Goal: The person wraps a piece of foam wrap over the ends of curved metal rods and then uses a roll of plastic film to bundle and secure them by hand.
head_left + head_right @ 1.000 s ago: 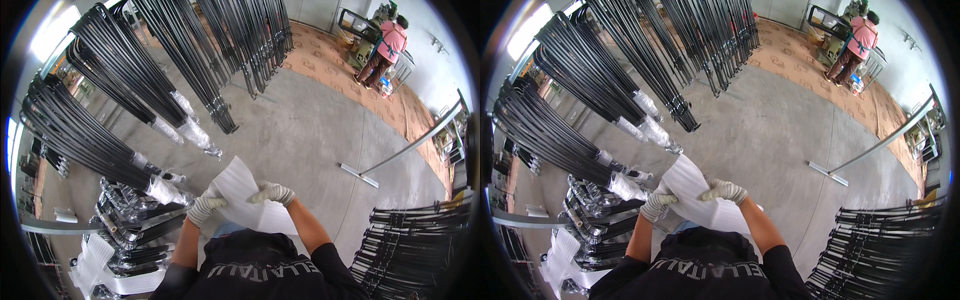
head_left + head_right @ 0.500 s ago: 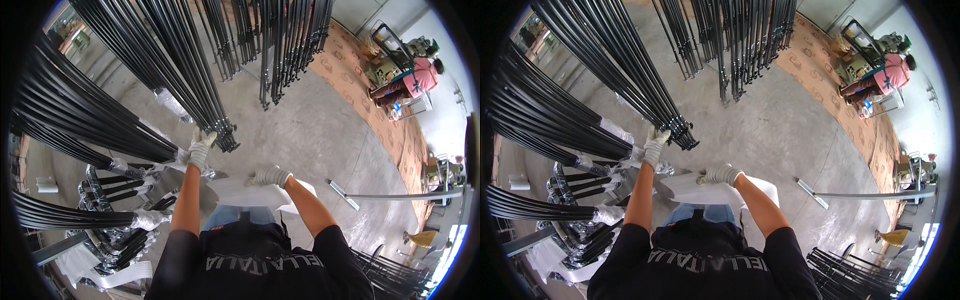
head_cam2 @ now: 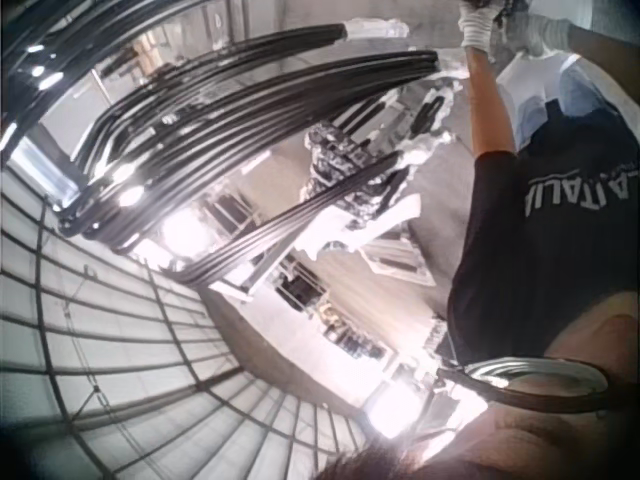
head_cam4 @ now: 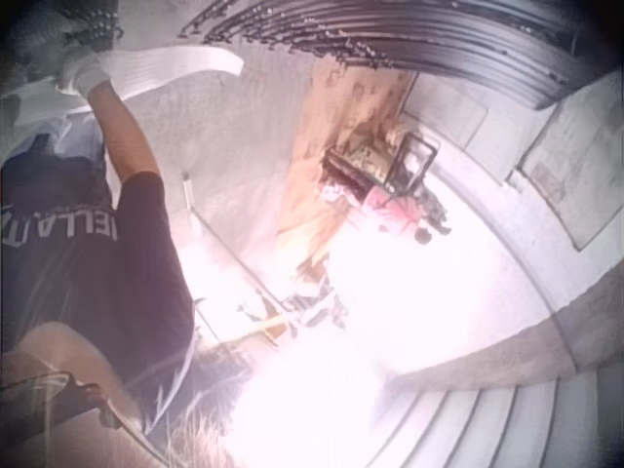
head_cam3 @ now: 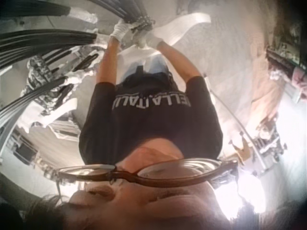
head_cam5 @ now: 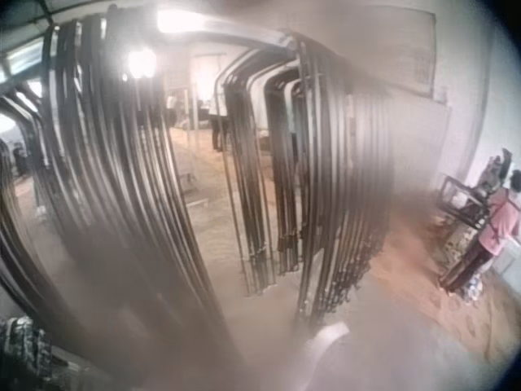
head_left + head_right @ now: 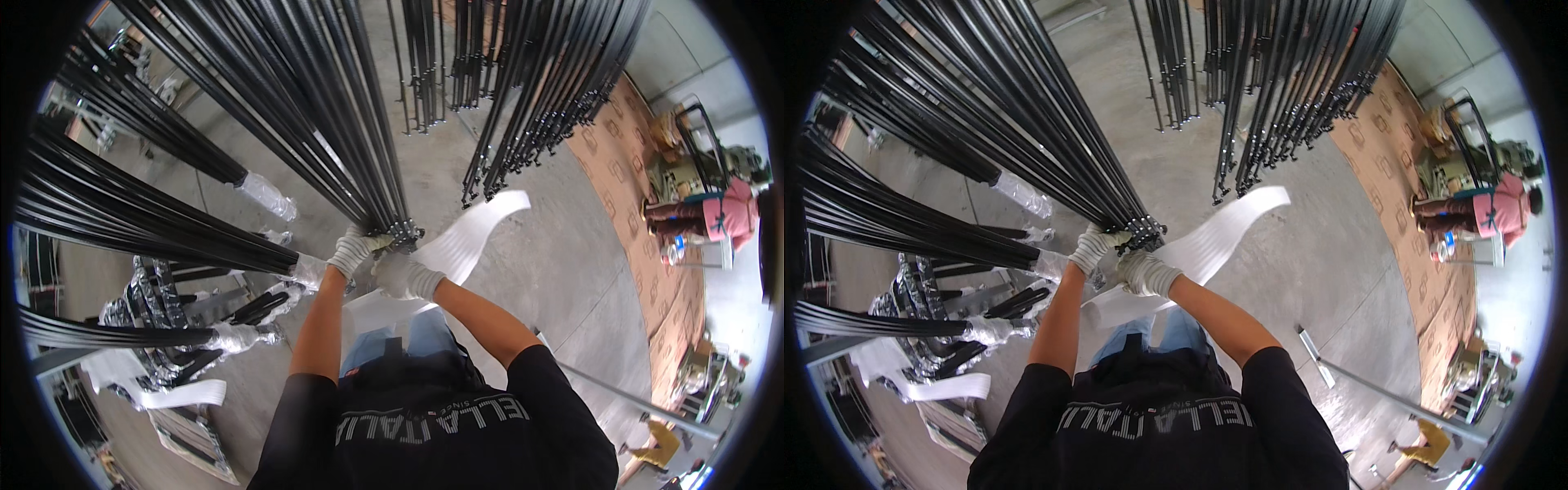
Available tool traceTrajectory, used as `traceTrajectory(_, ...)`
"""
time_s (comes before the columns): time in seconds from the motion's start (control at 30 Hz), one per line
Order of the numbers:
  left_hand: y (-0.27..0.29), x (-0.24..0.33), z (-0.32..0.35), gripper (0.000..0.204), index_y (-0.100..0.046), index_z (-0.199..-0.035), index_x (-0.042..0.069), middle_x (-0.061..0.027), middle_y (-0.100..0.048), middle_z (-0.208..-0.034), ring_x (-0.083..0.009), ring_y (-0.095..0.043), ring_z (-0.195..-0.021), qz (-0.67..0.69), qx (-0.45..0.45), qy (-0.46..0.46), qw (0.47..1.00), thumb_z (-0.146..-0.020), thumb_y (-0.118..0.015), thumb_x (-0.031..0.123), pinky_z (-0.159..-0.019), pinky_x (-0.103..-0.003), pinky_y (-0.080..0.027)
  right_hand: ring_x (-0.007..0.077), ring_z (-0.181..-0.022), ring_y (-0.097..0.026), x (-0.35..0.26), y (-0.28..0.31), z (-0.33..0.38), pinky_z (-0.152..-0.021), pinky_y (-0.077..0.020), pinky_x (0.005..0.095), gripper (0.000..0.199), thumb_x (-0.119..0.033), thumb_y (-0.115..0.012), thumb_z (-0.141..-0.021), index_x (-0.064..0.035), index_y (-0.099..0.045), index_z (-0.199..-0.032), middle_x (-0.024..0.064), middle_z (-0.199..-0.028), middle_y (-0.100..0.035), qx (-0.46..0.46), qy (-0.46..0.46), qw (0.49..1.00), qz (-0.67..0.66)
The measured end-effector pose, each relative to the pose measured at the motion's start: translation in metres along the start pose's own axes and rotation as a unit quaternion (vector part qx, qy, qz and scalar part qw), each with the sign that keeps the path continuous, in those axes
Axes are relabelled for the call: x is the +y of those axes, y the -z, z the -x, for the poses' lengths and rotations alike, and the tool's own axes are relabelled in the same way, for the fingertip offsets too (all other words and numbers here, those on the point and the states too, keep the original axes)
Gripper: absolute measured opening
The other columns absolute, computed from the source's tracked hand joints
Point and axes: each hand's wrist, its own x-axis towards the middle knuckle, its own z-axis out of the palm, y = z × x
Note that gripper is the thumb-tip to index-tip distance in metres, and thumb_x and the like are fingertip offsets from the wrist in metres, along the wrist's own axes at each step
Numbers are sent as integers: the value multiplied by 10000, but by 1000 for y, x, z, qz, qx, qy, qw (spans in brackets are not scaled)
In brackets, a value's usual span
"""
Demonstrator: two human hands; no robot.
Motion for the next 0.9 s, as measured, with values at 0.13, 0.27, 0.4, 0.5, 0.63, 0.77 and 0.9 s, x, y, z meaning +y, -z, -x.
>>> traceTrajectory(0.13,-21,7,16,292,-562,-934,42,-13,-599,-855,-93,-540,-756,67,59,-87,992,-668,-681,22,-667,-241,-472,235,-694,-571,1,-9,-4,-617,-424,364,207,-228,-511,-704,-60,-621,-759,98,-753,-588,-105,-6,979,173)
traceTrajectory(0.27,-47,35,35,175,-584,-893,53,18,-592,-807,-66,-520,-710,114,148,-142,972,-728,-622,95,-616,-215,-435,216,-695,-561,20,-47,5,-592,-396,335,169,-128,-477,-716,-50,-593,-810,91,-749,-587,-58,-7,949,311)
traceTrajectory(0.4,-55,29,33,171,-585,-894,59,40,-573,-772,-53,-497,-674,134,183,-124,966,-727,-589,93,-591,-211,-426,212,-788,-513,39,-66,17,-680,-378,310,173,-70,-443,-741,-16,-598,-795,112,-774,-577,-19,39,871,489)
traceTrajectory(0.5,-54,23,22,171,-581,-903,58,39,-567,-768,-54,-494,-669,161,160,-133,965,-736,-573,93,-585,-208,-420,225,-886,-499,55,-69,21,-793,-373,288,304,-64,-321,-824,92,-493,-1020,163,-987,-538,-22,-17,948,318)
traceTrajectory(0.63,-52,10,14,321,-549,-975,49,2,-585,-862,-95,-533,-759,172,92,-98,976,-673,-658,38,-647,-232,-455,269,-910,-500,64,-51,28,-869,-350,342,293,-52,-405,-750,85,-561,-956,159,-967,-567,4,93,857,507)
traceTrajectory(0.77,-47,8,11,415,-555,-976,47,-5,-595,-856,-114,-544,-769,53,107,-74,990,-609,-743,93,-661,-257,-466,240,-906,-485,48,-19,29,-859,-350,313,281,-86,-376,-790,64,-540,-962,140,-956,-549,-70,137,825,544)
traceTrajectory(0.9,-59,32,3,411,-587,-899,37,-5,-599,-771,-120,-541,-700,-37,87,-36,995,-551,-782,135,-614,-272,-461,179,-866,-463,56,-26,35,-825,-348,271,264,-144,-334,-849,17,-517,-950,105,-910,-523,-26,-103,991,-84)
